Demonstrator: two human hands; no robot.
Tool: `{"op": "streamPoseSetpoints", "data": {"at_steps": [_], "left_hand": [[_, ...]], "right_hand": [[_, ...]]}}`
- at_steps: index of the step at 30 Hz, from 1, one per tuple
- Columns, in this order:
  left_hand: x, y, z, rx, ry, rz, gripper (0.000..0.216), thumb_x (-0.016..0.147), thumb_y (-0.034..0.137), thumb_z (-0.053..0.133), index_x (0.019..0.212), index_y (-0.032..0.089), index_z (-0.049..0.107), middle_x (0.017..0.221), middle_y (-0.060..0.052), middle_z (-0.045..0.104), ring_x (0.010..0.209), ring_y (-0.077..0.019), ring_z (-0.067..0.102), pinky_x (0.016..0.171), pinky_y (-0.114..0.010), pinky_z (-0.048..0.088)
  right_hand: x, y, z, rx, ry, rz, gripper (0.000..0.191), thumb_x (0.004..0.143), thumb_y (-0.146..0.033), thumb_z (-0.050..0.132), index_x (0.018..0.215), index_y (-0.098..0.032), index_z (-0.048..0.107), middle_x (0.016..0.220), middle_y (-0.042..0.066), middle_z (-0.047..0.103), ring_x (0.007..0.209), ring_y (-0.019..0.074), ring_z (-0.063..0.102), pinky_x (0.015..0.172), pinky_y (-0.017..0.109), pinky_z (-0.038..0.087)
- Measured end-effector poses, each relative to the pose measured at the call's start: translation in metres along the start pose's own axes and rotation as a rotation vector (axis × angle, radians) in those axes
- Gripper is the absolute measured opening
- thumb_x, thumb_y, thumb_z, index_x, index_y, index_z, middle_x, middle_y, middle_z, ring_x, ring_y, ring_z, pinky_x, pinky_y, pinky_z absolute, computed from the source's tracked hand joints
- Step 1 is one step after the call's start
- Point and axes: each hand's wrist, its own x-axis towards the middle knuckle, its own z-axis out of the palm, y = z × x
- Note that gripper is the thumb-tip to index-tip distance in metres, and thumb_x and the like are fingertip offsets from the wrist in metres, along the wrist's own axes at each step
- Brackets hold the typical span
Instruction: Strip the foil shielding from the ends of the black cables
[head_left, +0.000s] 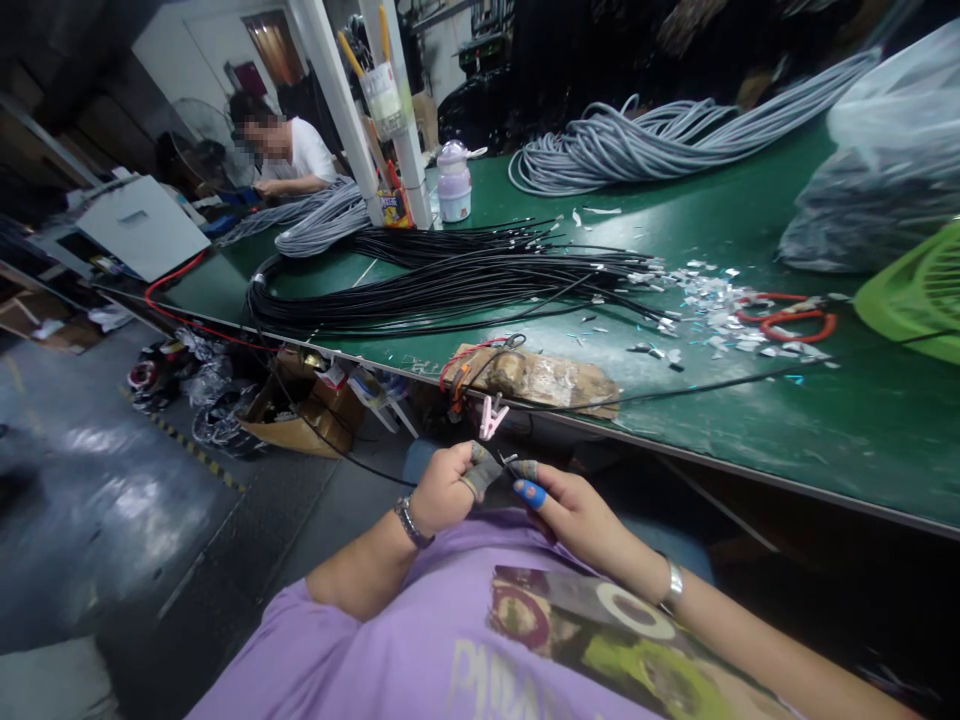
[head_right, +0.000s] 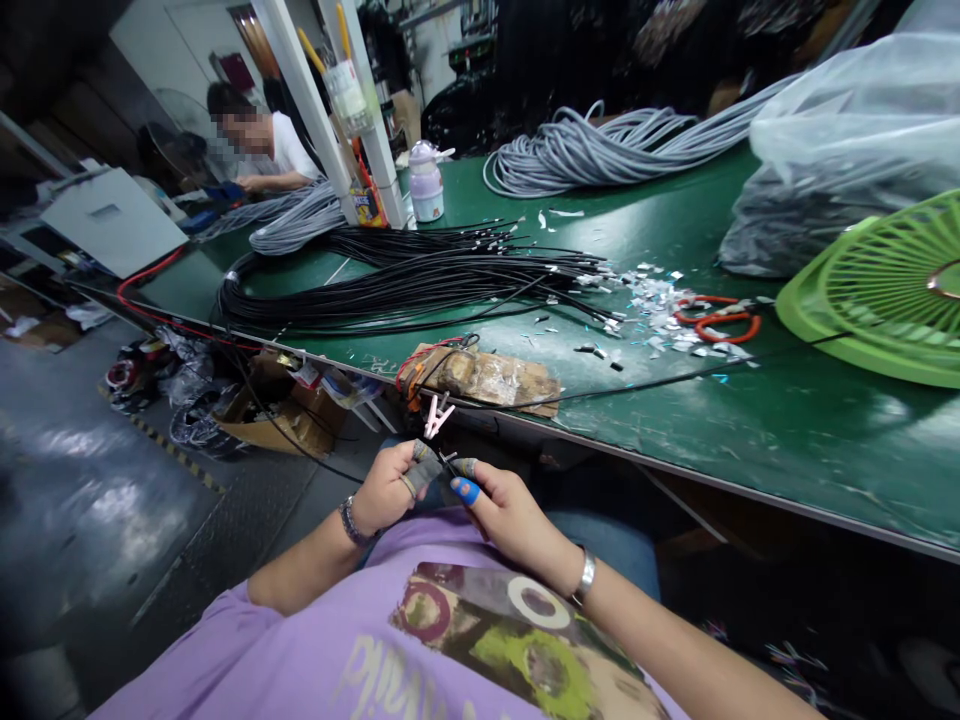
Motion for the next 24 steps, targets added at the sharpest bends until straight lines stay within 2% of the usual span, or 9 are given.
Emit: {"op": "streamPoseSetpoints", "data": {"at_steps": [4, 8, 12, 16, 20, 24], "left_hand": [[0.002, -0.001, -0.001, -0.295, -0.084, -0.241, 0.048, 0.065, 0.062, 0.065, 0.067, 0.018, 0.048, 0.042, 0.008, 0.043, 0.031, -0.0031, 0.028, 0.034, -0.018, 0.018], [0.004, -0.003, -0.004, -0.543, -0.185, -0.375, 0.047, 0.058, 0.056, 0.073, 0.065, 0.017, 0.048, 0.037, 0.009, 0.039, 0.027, -0.0022, 0.022, 0.032, -0.018, 0.009], [0.006, -0.004, -0.008, -0.742, -0.293, -0.473, 0.043, 0.054, 0.043, 0.079, 0.065, 0.017, 0.046, 0.036, 0.009, 0.038, 0.027, -0.0015, 0.02, 0.032, -0.017, 0.008], [0.006, -0.007, -0.01, -0.844, -0.351, -0.505, 0.037, 0.055, 0.03, 0.078, 0.067, 0.017, 0.046, 0.038, 0.009, 0.039, 0.028, -0.0016, 0.021, 0.033, -0.017, 0.007], [0.004, -0.008, -0.008, -0.839, -0.309, -0.463, 0.039, 0.055, 0.032, 0.08, 0.067, 0.017, 0.045, 0.041, 0.008, 0.044, 0.028, -0.0013, 0.024, 0.031, -0.017, 0.007], [0.001, -0.008, -0.004, -0.771, -0.246, -0.424, 0.045, 0.051, 0.039, 0.082, 0.065, 0.015, 0.046, 0.043, 0.007, 0.049, 0.029, -0.0005, 0.025, 0.03, -0.017, 0.007]], "right_hand": [[0.002, -0.005, -0.001, -0.034, -0.037, -0.073, 0.033, 0.087, -0.046, 0.048, 0.081, -0.021, 0.068, 0.064, 0.001, 0.06, 0.064, 0.0178, 0.056, 0.061, 0.029, 0.047], [0.002, -0.007, -0.001, -0.056, -0.048, -0.07, 0.033, 0.088, -0.046, 0.047, 0.081, -0.021, 0.068, 0.065, 0.002, 0.061, 0.062, 0.0174, 0.055, 0.057, 0.027, 0.046], [0.002, -0.008, -0.001, -0.095, -0.058, -0.1, 0.035, 0.089, -0.046, 0.045, 0.083, -0.02, 0.068, 0.071, 0.003, 0.065, 0.063, 0.0171, 0.056, 0.059, 0.027, 0.046], [0.004, -0.007, -0.002, -0.152, -0.071, -0.125, 0.035, 0.09, -0.045, 0.044, 0.086, -0.02, 0.068, 0.076, 0.004, 0.069, 0.068, 0.0179, 0.059, 0.065, 0.028, 0.049], [0.004, -0.002, -0.005, -0.14, -0.081, -0.109, 0.03, 0.087, -0.044, 0.049, 0.087, -0.019, 0.066, 0.08, 0.005, 0.07, 0.074, 0.0199, 0.063, 0.068, 0.03, 0.052], [0.004, 0.004, -0.007, -0.134, 0.098, -0.098, 0.026, 0.082, -0.041, 0.055, 0.095, -0.02, 0.064, 0.078, 0.004, 0.067, 0.07, 0.0188, 0.061, 0.066, 0.03, 0.052]]}}
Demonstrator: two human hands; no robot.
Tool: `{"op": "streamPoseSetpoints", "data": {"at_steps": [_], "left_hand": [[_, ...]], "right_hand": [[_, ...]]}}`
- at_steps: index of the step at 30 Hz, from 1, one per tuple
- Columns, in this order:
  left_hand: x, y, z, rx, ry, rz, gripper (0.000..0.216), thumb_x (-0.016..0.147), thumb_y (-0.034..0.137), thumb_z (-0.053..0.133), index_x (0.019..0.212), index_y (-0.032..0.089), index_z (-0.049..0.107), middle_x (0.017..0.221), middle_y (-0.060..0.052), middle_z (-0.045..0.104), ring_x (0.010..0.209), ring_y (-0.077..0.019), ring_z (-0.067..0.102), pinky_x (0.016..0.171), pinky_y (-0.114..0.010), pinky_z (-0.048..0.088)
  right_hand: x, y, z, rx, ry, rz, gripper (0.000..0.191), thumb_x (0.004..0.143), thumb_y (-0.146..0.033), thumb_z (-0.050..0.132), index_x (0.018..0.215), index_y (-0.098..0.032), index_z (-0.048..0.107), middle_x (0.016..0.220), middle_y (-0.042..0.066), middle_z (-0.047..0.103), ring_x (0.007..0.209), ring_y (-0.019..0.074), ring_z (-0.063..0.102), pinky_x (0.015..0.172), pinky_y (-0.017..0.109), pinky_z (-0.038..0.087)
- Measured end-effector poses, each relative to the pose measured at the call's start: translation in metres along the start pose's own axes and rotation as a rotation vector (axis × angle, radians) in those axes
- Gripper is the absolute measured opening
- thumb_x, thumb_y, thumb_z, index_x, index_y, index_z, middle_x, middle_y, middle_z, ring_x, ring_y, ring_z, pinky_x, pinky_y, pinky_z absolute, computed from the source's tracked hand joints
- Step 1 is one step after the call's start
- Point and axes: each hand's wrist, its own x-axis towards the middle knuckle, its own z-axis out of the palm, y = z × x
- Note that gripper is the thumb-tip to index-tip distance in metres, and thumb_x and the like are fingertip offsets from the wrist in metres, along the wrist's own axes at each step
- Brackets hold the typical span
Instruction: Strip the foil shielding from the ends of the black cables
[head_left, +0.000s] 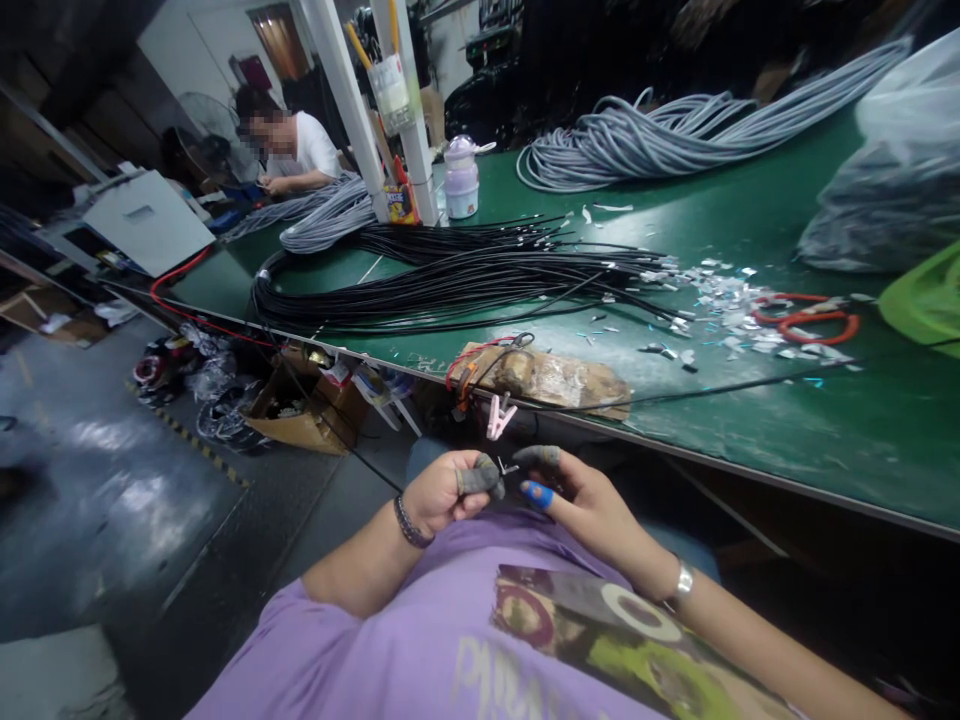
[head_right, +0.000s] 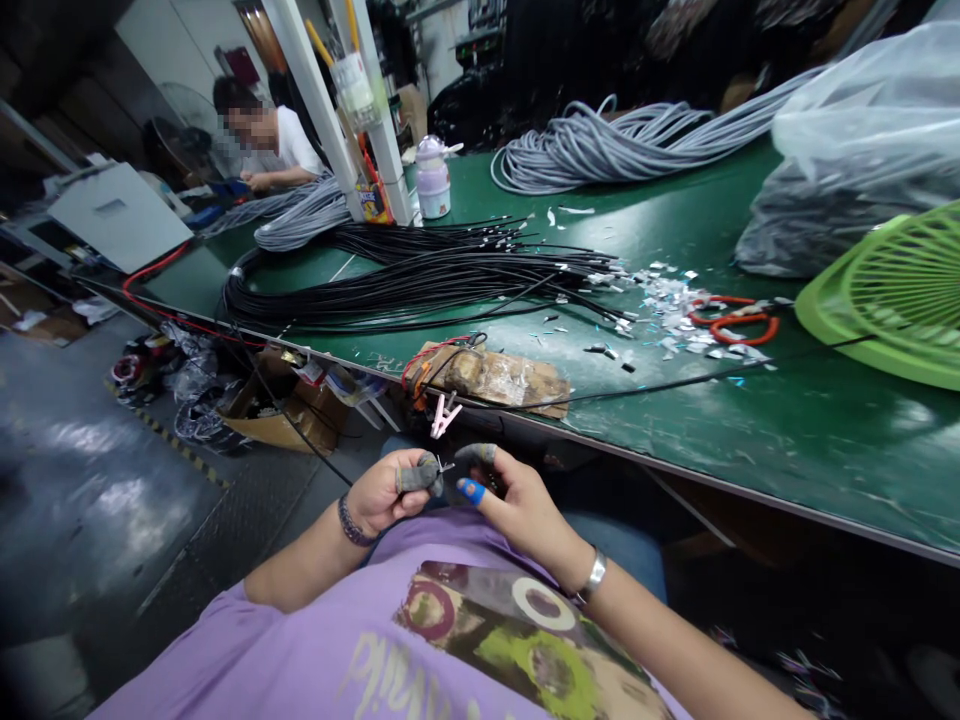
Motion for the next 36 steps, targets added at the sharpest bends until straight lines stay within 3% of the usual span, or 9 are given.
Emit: {"op": "streamPoseSetpoints", "data": {"at_steps": [3, 6, 12, 15, 17, 19, 24, 30, 36], "left_hand": [[0.0, -0.001, 0.0, 0.04, 0.004, -0.014, 0.046, 0.052, 0.043, 0.081, 0.065, 0.016, 0.046, 0.038, 0.008, 0.043, 0.028, -0.0012, 0.024, 0.03, -0.017, 0.007], [0.0, -0.002, 0.001, 0.082, 0.007, -0.023, 0.047, 0.053, 0.047, 0.079, 0.065, 0.016, 0.046, 0.036, 0.008, 0.042, 0.028, -0.0015, 0.024, 0.03, -0.017, 0.008], [0.0, -0.008, 0.006, 0.268, 0.125, 0.096, 0.054, 0.053, 0.061, 0.074, 0.066, 0.017, 0.046, 0.041, 0.007, 0.047, 0.029, -0.0031, 0.033, 0.03, -0.016, 0.02], [0.0, -0.012, 0.007, 0.411, 0.229, 0.207, 0.054, 0.058, 0.064, 0.07, 0.069, 0.016, 0.049, 0.046, 0.006, 0.05, 0.033, -0.0039, 0.04, 0.035, -0.016, 0.03], [-0.001, -0.012, 0.007, 0.457, 0.278, 0.272, 0.052, 0.062, 0.064, 0.067, 0.072, 0.016, 0.051, 0.047, 0.006, 0.051, 0.034, -0.0034, 0.039, 0.035, -0.016, 0.029], [-0.002, -0.009, 0.008, 0.457, 0.29, 0.324, 0.051, 0.066, 0.064, 0.065, 0.076, 0.015, 0.052, 0.047, 0.007, 0.05, 0.033, -0.0024, 0.035, 0.035, -0.016, 0.025], [-0.004, -0.003, 0.012, 0.459, 0.206, 0.325, 0.052, 0.065, 0.064, 0.066, 0.077, 0.015, 0.055, 0.043, 0.008, 0.046, 0.033, -0.0019, 0.031, 0.037, -0.017, 0.024], [-0.003, -0.006, 0.006, 0.468, 0.109, 0.24, 0.054, 0.063, 0.066, 0.066, 0.069, 0.014, 0.053, 0.049, 0.004, 0.053, 0.035, -0.0029, 0.038, 0.036, -0.017, 0.026], [-0.004, -0.004, 0.003, 0.489, -0.053, 0.227, 0.055, 0.065, 0.066, 0.066, 0.065, 0.013, 0.054, 0.05, 0.001, 0.054, 0.037, -0.0038, 0.04, 0.038, -0.018, 0.029]], "right_hand": [[0.001, 0.0, 0.001, -0.025, 0.067, -0.055, 0.024, 0.082, -0.036, 0.056, 0.1, -0.021, 0.063, 0.079, 0.003, 0.065, 0.07, 0.0174, 0.06, 0.066, 0.029, 0.051], [0.004, -0.003, 0.003, -0.044, 0.005, -0.117, 0.014, 0.083, -0.032, 0.054, 0.083, -0.021, 0.063, 0.074, 0.003, 0.063, 0.067, 0.016, 0.058, 0.062, 0.027, 0.048], [0.007, -0.005, 0.006, -0.066, -0.016, -0.106, 0.02, 0.08, -0.029, 0.053, 0.062, -0.02, 0.05, 0.059, -0.001, 0.051, 0.054, 0.0123, 0.045, 0.051, 0.024, 0.039], [0.004, -0.006, 0.003, -0.041, -0.132, -0.08, 0.02, 0.08, -0.03, 0.053, 0.063, -0.019, 0.051, 0.06, -0.001, 0.053, 0.056, 0.0127, 0.047, 0.053, 0.024, 0.041], [0.002, -0.006, 0.0, -0.024, -0.248, -0.087, 0.02, 0.08, -0.031, 0.054, 0.064, -0.019, 0.054, 0.064, 0.0, 0.057, 0.059, 0.0135, 0.05, 0.057, 0.025, 0.043], [0.001, -0.006, -0.002, -0.009, -0.25, -0.073, 0.022, 0.081, -0.034, 0.054, 0.065, -0.019, 0.055, 0.064, 0.001, 0.058, 0.06, 0.014, 0.052, 0.057, 0.026, 0.044], [0.006, -0.003, -0.007, 0.125, 0.006, 0.043, 0.024, 0.085, -0.042, 0.053, 0.08, -0.02, 0.061, 0.071, 0.002, 0.062, 0.063, 0.0154, 0.054, 0.059, 0.027, 0.046], [0.014, -0.006, 0.001, 0.253, -0.008, 0.106, 0.031, 0.075, -0.051, 0.064, 0.075, -0.02, 0.062, 0.07, 0.001, 0.06, 0.062, 0.0143, 0.051, 0.057, 0.027, 0.043], [0.013, 0.0, 0.022, 0.55, -0.12, 0.425, 0.046, 0.064, -0.062, 0.069, 0.067, -0.019, 0.053, 0.05, -0.008, 0.041, 0.043, 0.0058, 0.027, 0.039, 0.021, 0.023]]}}
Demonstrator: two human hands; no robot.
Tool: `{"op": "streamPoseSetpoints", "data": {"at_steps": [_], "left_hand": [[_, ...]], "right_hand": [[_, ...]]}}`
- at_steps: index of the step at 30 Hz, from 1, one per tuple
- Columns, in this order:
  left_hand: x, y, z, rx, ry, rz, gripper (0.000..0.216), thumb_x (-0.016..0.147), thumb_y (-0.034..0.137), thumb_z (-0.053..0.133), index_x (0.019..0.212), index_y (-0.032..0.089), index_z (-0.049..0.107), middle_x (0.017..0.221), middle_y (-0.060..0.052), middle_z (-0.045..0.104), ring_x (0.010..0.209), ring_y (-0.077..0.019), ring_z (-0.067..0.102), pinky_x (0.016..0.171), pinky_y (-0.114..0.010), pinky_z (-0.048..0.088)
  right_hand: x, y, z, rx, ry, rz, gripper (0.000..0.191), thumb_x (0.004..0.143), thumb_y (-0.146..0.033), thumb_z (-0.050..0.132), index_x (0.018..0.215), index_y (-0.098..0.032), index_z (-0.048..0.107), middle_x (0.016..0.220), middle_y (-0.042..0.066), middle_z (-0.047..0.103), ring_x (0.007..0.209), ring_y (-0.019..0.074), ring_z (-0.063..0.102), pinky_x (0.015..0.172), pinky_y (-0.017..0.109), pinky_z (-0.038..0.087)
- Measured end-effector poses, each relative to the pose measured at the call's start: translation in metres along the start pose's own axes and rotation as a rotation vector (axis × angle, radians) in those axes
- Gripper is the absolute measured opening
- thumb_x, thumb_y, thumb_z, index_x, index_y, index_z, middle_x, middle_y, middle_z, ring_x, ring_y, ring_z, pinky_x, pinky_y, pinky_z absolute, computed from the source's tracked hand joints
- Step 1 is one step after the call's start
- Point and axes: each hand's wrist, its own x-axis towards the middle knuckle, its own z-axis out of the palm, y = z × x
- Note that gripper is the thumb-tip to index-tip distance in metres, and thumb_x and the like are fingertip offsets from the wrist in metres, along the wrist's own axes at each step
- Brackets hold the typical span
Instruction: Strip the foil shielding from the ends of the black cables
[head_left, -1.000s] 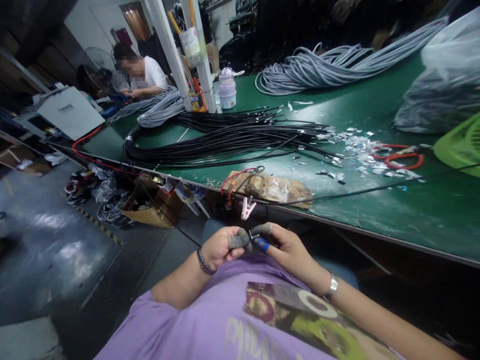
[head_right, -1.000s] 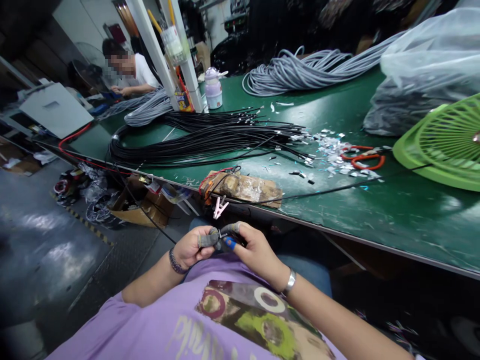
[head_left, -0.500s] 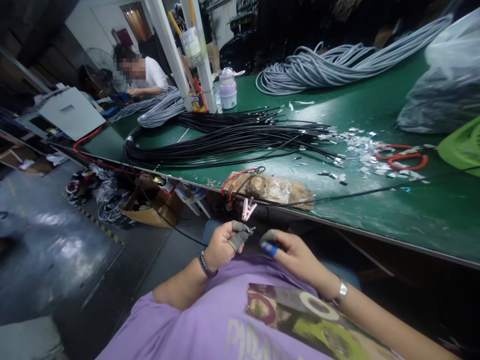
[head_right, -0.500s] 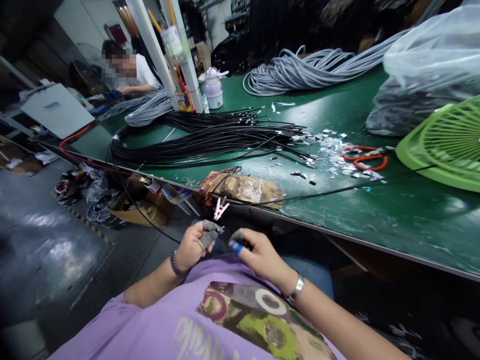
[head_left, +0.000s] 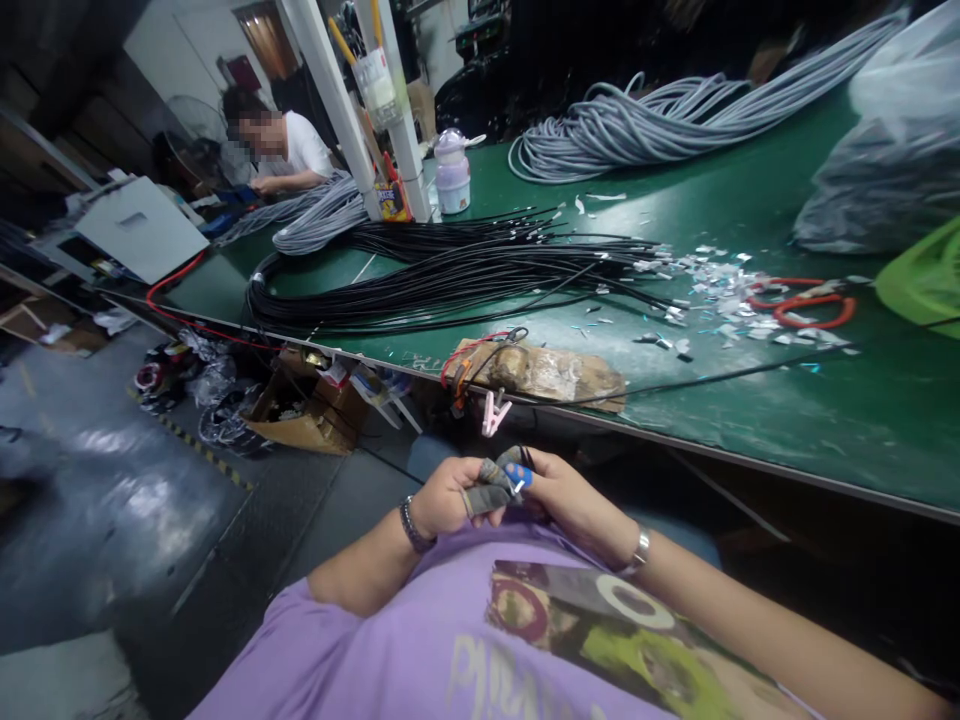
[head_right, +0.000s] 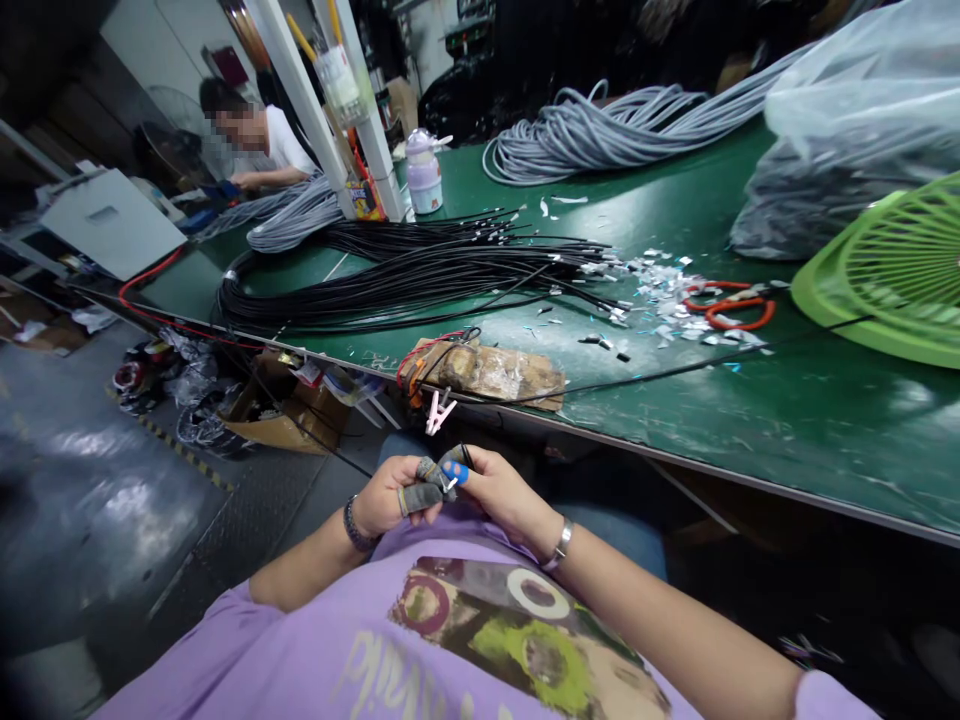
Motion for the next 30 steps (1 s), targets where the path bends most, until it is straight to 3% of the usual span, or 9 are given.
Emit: {"op": "streamPoseSetpoints", "data": {"at_steps": [7, 13, 20, 23, 26, 30], "left_hand": [[0.005, 0.0, 0.003, -0.079, 0.038, -0.012, 0.052, 0.064, 0.063, 0.069, 0.07, 0.014, 0.053, 0.049, 0.003, 0.054, 0.036, -0.0032, 0.037, 0.037, -0.017, 0.027], [0.005, -0.004, 0.001, -0.106, 0.092, -0.017, 0.053, 0.061, 0.064, 0.07, 0.071, 0.014, 0.052, 0.047, 0.004, 0.053, 0.034, -0.0033, 0.036, 0.036, -0.017, 0.024], [0.005, -0.003, 0.0, -0.034, 0.155, -0.033, 0.056, 0.061, 0.068, 0.066, 0.073, 0.015, 0.051, 0.048, 0.004, 0.053, 0.033, -0.0039, 0.035, 0.035, -0.017, 0.023], [0.004, -0.005, 0.0, 0.137, 0.186, 0.026, 0.048, 0.071, 0.063, 0.06, 0.075, 0.015, 0.054, 0.05, 0.002, 0.054, 0.037, -0.0058, 0.038, 0.039, -0.019, 0.029], [0.001, -0.005, -0.002, 0.487, 0.232, 0.219, 0.031, 0.081, 0.046, 0.055, 0.075, 0.016, 0.061, 0.061, -0.003, 0.061, 0.052, -0.0109, 0.052, 0.053, -0.023, 0.04], [-0.003, -0.003, -0.007, 0.893, 0.241, 0.4, 0.021, 0.082, 0.031, 0.052, 0.076, 0.018, 0.067, 0.068, -0.007, 0.065, 0.064, -0.016, 0.058, 0.064, -0.028, 0.042]], "right_hand": [[-0.003, 0.004, -0.006, 0.116, 0.011, -0.03, 0.052, 0.069, -0.07, 0.06, 0.068, -0.02, 0.05, 0.042, -0.01, 0.033, 0.04, 0.0064, 0.024, 0.038, 0.021, 0.02], [-0.006, 0.001, -0.009, 0.1, 0.027, -0.106, 0.047, 0.068, -0.063, 0.067, 0.074, -0.019, 0.054, 0.049, -0.008, 0.038, 0.042, 0.0064, 0.027, 0.038, 0.021, 0.022], [-0.01, -0.009, -0.01, -0.145, 0.057, -0.243, 0.038, 0.072, -0.055, 0.066, 0.076, -0.019, 0.058, 0.065, -0.001, 0.056, 0.055, 0.0109, 0.047, 0.051, 0.025, 0.042], [-0.01, -0.01, -0.014, -0.286, 0.073, -0.289, 0.034, 0.078, -0.052, 0.061, 0.075, -0.019, 0.057, 0.066, 0.0, 0.059, 0.058, 0.013, 0.051, 0.056, 0.026, 0.046], [-0.012, -0.011, -0.023, -0.476, 0.065, -0.367, 0.032, 0.086, -0.05, 0.049, 0.077, -0.02, 0.056, 0.069, 0.002, 0.061, 0.062, 0.0151, 0.054, 0.058, 0.027, 0.048], [-0.018, -0.016, -0.035, -0.918, -0.029, -0.475, 0.034, 0.093, -0.043, 0.036, 0.083, -0.02, 0.059, 0.076, 0.006, 0.063, 0.066, 0.0176, 0.058, 0.062, 0.029, 0.047]]}}
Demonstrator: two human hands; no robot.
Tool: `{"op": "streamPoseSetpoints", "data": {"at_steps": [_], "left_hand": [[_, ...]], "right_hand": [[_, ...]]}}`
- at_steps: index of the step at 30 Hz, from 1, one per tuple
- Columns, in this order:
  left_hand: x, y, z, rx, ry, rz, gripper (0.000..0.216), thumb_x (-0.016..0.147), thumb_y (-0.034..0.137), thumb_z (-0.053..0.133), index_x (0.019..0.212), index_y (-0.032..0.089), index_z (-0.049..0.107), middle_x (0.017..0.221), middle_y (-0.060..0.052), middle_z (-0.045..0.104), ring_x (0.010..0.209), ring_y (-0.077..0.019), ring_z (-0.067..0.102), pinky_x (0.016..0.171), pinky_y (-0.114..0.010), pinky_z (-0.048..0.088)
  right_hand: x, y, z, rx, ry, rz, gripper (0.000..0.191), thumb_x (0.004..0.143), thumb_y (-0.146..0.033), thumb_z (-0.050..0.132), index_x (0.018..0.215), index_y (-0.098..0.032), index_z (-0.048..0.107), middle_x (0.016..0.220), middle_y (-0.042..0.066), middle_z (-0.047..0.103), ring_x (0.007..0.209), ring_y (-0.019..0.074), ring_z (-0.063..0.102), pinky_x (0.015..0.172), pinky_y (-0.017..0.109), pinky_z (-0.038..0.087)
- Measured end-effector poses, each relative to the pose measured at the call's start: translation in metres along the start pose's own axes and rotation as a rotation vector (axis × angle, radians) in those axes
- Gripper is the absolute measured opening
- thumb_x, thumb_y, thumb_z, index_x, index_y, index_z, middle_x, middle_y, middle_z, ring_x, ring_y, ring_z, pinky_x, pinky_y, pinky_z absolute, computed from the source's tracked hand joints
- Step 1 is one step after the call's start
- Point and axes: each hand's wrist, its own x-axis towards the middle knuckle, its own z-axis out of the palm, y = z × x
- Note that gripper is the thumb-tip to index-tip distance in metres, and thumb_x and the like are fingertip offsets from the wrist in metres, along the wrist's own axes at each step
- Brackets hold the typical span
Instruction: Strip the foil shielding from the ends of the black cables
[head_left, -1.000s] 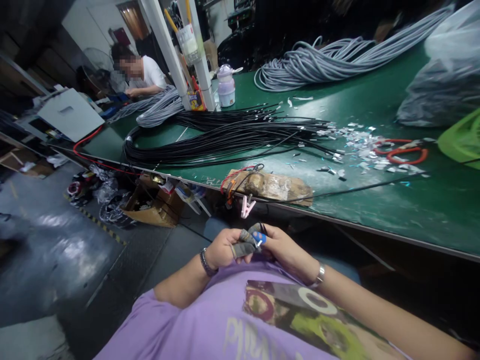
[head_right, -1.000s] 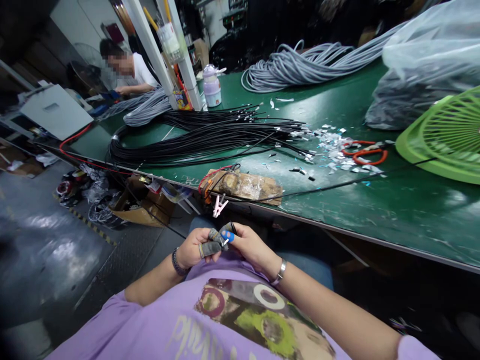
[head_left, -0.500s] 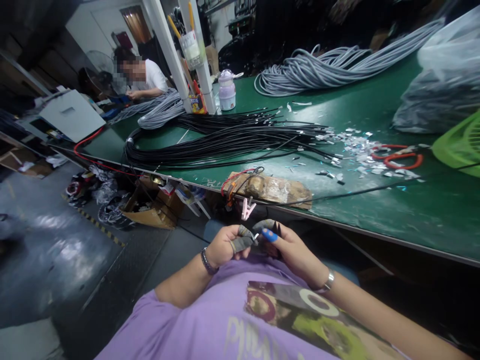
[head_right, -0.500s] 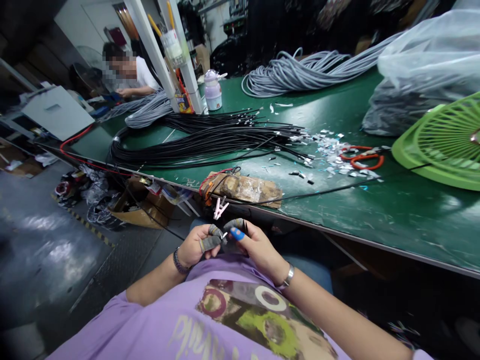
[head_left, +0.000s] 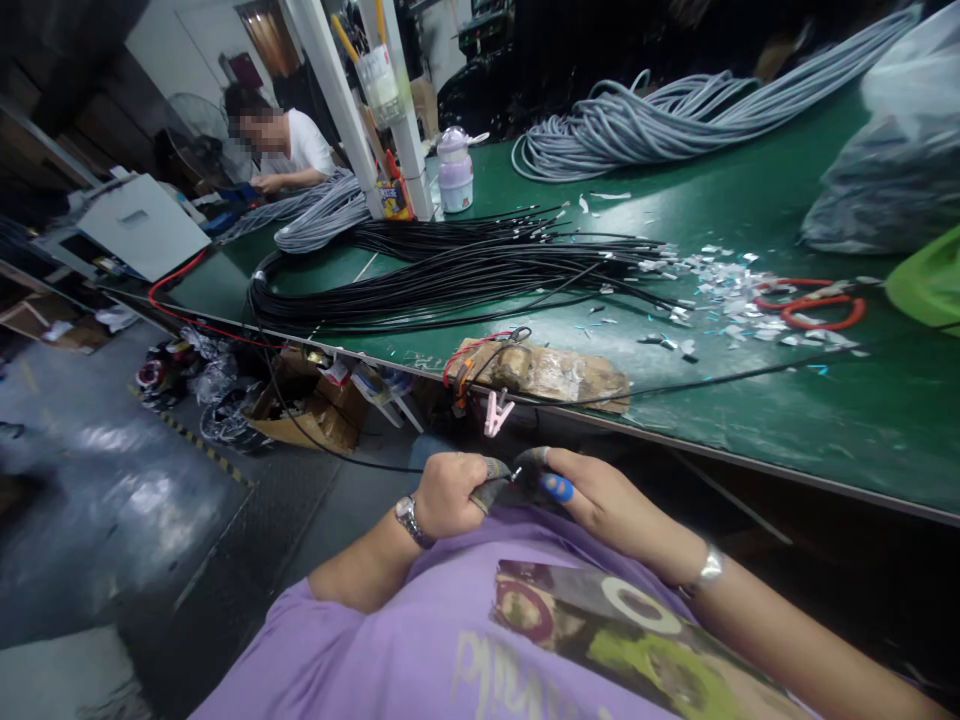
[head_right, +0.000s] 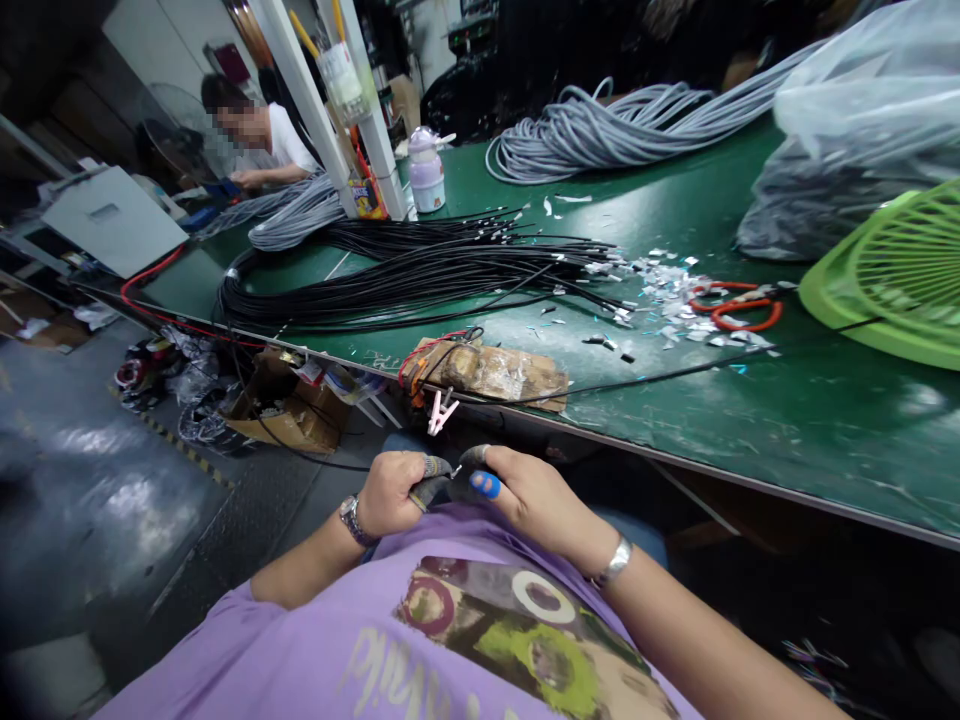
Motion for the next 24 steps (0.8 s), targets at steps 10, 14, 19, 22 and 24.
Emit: {"op": "streamPoseSetpoints", "data": {"at_steps": [10, 14, 19, 22, 24], "left_hand": [[0.002, -0.001, -0.011, 0.023, -0.058, -0.006, 0.027, 0.081, 0.042, 0.055, 0.074, 0.019, 0.068, 0.064, -0.006, 0.062, 0.062, -0.0159, 0.055, 0.065, -0.027, 0.042], [0.002, -0.002, -0.012, 0.095, -0.076, 0.046, 0.025, 0.081, 0.036, 0.053, 0.069, 0.019, 0.065, 0.06, -0.005, 0.06, 0.058, -0.0153, 0.052, 0.062, -0.027, 0.039], [0.002, -0.003, -0.013, 0.189, -0.109, 0.08, 0.022, 0.082, 0.032, 0.05, 0.07, 0.019, 0.064, 0.062, -0.005, 0.06, 0.058, -0.0151, 0.051, 0.061, -0.027, 0.036], [0.002, -0.003, -0.014, 0.223, -0.125, 0.095, 0.022, 0.082, 0.031, 0.048, 0.072, 0.02, 0.064, 0.061, -0.005, 0.059, 0.059, -0.0154, 0.051, 0.061, -0.027, 0.036], [0.003, -0.003, -0.014, 0.219, -0.123, 0.104, 0.022, 0.081, 0.031, 0.048, 0.072, 0.02, 0.064, 0.06, -0.005, 0.059, 0.059, -0.0156, 0.051, 0.06, -0.027, 0.036]], "right_hand": [[0.003, -0.021, -0.013, -0.427, 0.055, -0.08, 0.015, 0.085, -0.026, 0.047, 0.08, -0.019, 0.06, 0.07, 0.003, 0.059, 0.062, 0.0163, 0.054, 0.057, 0.027, 0.038], [0.009, -0.023, -0.014, -0.555, 0.014, -0.073, 0.009, 0.079, -0.022, 0.051, 0.072, -0.019, 0.056, 0.069, 0.003, 0.058, 0.062, 0.0167, 0.054, 0.056, 0.028, 0.035], [0.013, -0.026, -0.017, -0.578, -0.002, -0.087, 0.006, 0.075, -0.017, 0.054, 0.069, -0.02, 0.054, 0.067, 0.002, 0.056, 0.061, 0.0158, 0.052, 0.056, 0.027, 0.032], [0.015, -0.027, -0.02, -0.572, -0.041, -0.105, 0.006, 0.073, -0.015, 0.053, 0.07, -0.02, 0.055, 0.068, 0.002, 0.056, 0.06, 0.0152, 0.051, 0.056, 0.027, 0.032], [0.016, -0.026, -0.021, -0.564, -0.068, -0.13, 0.007, 0.074, -0.015, 0.052, 0.07, -0.02, 0.056, 0.069, 0.003, 0.057, 0.061, 0.0151, 0.051, 0.057, 0.027, 0.033]]}}
